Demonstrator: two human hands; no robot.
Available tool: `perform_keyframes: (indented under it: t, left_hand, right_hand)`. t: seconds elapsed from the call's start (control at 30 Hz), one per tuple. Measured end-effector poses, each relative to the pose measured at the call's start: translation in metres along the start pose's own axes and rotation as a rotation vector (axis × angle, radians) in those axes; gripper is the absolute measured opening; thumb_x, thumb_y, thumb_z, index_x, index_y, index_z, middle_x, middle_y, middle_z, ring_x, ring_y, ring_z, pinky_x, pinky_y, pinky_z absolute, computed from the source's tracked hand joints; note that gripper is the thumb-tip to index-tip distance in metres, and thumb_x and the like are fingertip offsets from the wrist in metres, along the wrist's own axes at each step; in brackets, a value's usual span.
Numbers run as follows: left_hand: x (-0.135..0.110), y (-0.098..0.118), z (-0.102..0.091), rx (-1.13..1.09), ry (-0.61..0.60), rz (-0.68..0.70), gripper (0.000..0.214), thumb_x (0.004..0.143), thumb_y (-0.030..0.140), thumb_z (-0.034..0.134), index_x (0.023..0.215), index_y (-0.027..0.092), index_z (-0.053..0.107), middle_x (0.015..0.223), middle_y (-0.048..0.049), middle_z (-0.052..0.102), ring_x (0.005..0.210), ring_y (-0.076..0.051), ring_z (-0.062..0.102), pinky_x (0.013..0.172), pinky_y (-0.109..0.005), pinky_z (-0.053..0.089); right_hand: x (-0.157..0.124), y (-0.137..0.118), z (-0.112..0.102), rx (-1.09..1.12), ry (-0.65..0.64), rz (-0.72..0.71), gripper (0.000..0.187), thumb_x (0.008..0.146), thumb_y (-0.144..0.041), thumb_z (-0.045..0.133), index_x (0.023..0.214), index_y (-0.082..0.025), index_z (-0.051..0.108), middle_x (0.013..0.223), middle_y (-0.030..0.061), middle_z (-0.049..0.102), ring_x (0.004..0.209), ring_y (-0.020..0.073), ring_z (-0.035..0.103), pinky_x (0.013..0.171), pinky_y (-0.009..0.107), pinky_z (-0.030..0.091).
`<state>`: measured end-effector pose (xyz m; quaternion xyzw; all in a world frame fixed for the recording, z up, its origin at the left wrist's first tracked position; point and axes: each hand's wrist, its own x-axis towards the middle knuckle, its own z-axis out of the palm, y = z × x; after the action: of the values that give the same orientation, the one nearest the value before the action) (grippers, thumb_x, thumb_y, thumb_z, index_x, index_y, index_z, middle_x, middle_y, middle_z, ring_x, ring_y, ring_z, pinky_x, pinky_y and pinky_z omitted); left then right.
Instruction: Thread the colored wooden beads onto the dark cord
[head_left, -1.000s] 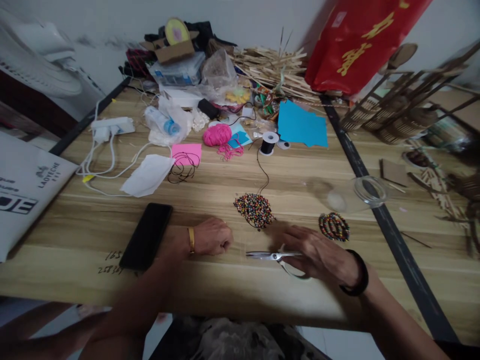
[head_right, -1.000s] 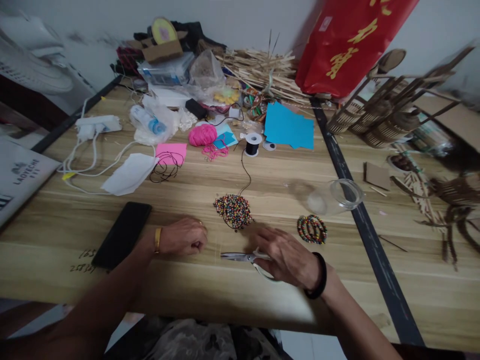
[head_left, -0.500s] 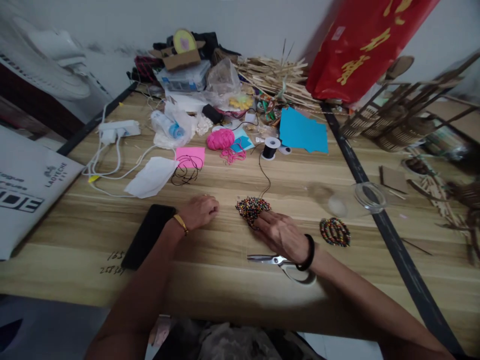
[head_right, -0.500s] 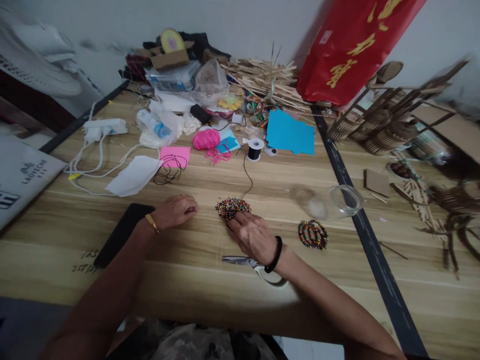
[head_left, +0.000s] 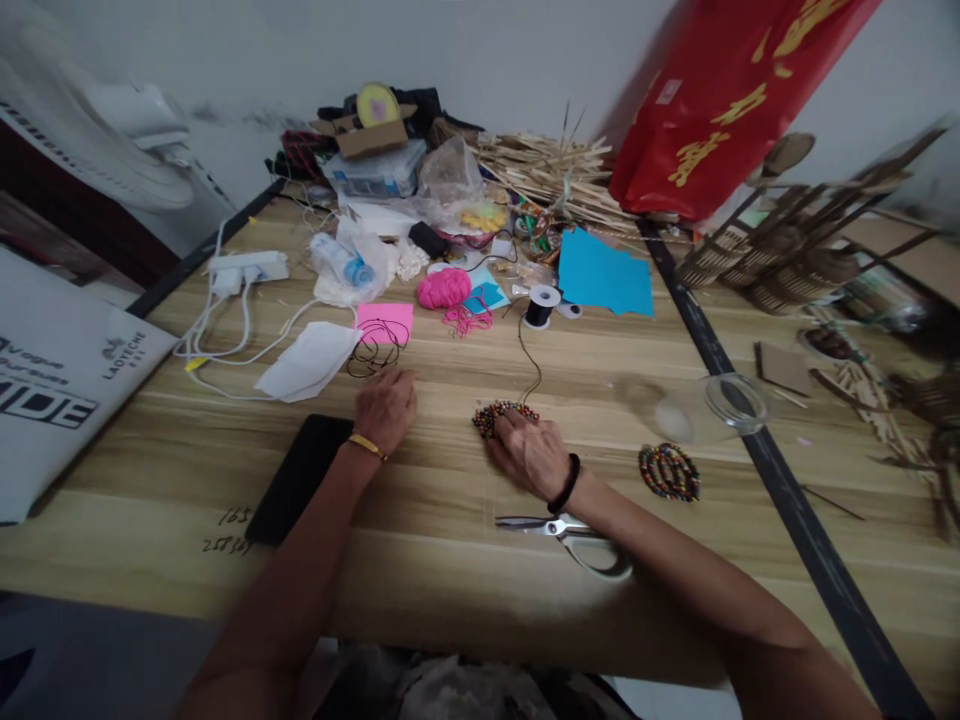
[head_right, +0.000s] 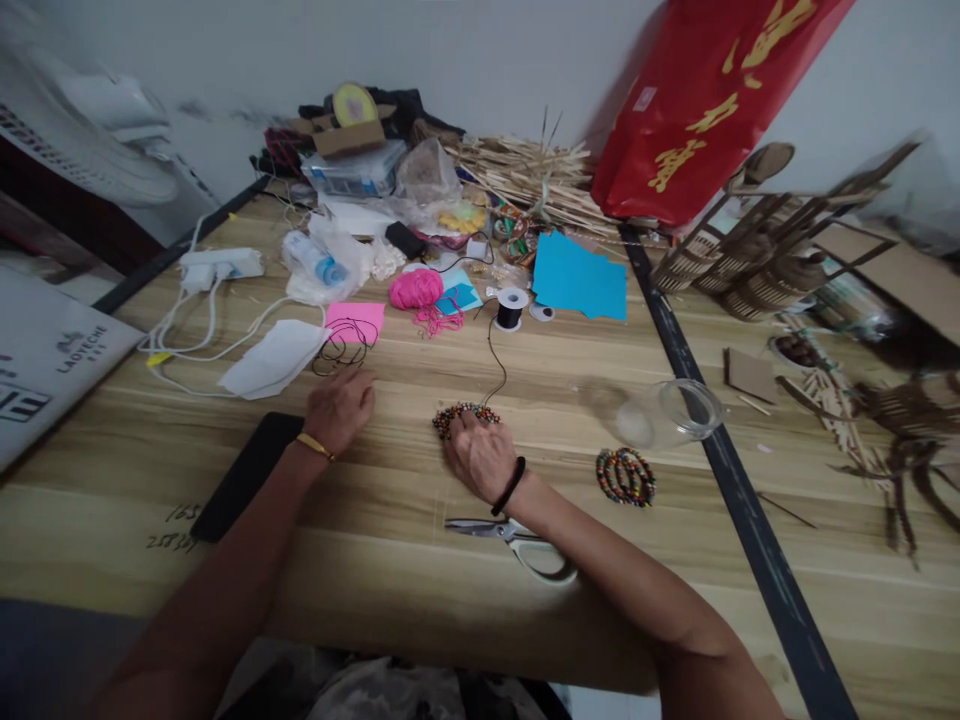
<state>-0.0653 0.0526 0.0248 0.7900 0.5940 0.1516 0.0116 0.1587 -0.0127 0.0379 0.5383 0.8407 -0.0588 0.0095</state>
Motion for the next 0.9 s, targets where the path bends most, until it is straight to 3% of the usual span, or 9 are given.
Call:
perform_keyframes:
  t: [0.2, 0.43, 0.6, 0.9]
  left_hand:
    - [-0.006, 0.020, 0.010, -0.259, 0.055, 0.139, 0.027, 0.079, 0.007, 0.045, 0.098, 0.015, 0.063, 0.095, -0.0073, 0.066, 0.092, -0.021, 0.059, 0.084, -0.032, 0.046]
    - [-0.014, 0.042, 0.021, -0.437, -0.006, 0.259, 0.027, 0.076, 0.002, 0.045, 0.092, 0.014, 0.063, 0.091, -0.0069, 0.066, 0.087, -0.019, 0.059, 0.082, -0.032, 0.047]
    - [-0.017, 0.045, 0.027, -0.471, -0.026, 0.290, 0.022, 0.080, 0.005, 0.047, 0.090, 0.015, 0.064, 0.088, -0.0069, 0.066, 0.085, -0.018, 0.059, 0.080, -0.032, 0.047]
    - [-0.018, 0.047, 0.032, -0.539, -0.024, 0.319, 0.021, 0.080, 0.005, 0.049, 0.091, 0.014, 0.064, 0.088, -0.0077, 0.067, 0.085, -0.018, 0.060, 0.079, -0.031, 0.048]
  right_hand:
    - [0.000, 0.001, 0.006, 0.029, -0.039, 0.061, 0.022, 0.093, -0.026, 0.038, 0.097, -0.017, 0.057, 0.104, 0.0104, 0.063, 0.084, 0.0192, 0.060, 0.064, 0.027, 0.035]
    - [0.000, -0.002, 0.006, 0.063, -0.017, 0.080, 0.027, 0.094, -0.034, 0.038, 0.099, -0.016, 0.057, 0.105, 0.0111, 0.063, 0.084, 0.0202, 0.060, 0.064, 0.026, 0.035]
    - [0.001, -0.002, 0.010, 0.061, -0.015, 0.078, 0.023, 0.093, -0.026, 0.037, 0.098, -0.016, 0.057, 0.104, 0.0111, 0.064, 0.081, 0.0193, 0.060, 0.064, 0.027, 0.036]
    - [0.001, -0.002, 0.011, 0.060, -0.001, 0.084, 0.023, 0.092, -0.029, 0.039, 0.096, -0.016, 0.058, 0.103, 0.0106, 0.065, 0.081, 0.0200, 0.061, 0.062, 0.027, 0.035]
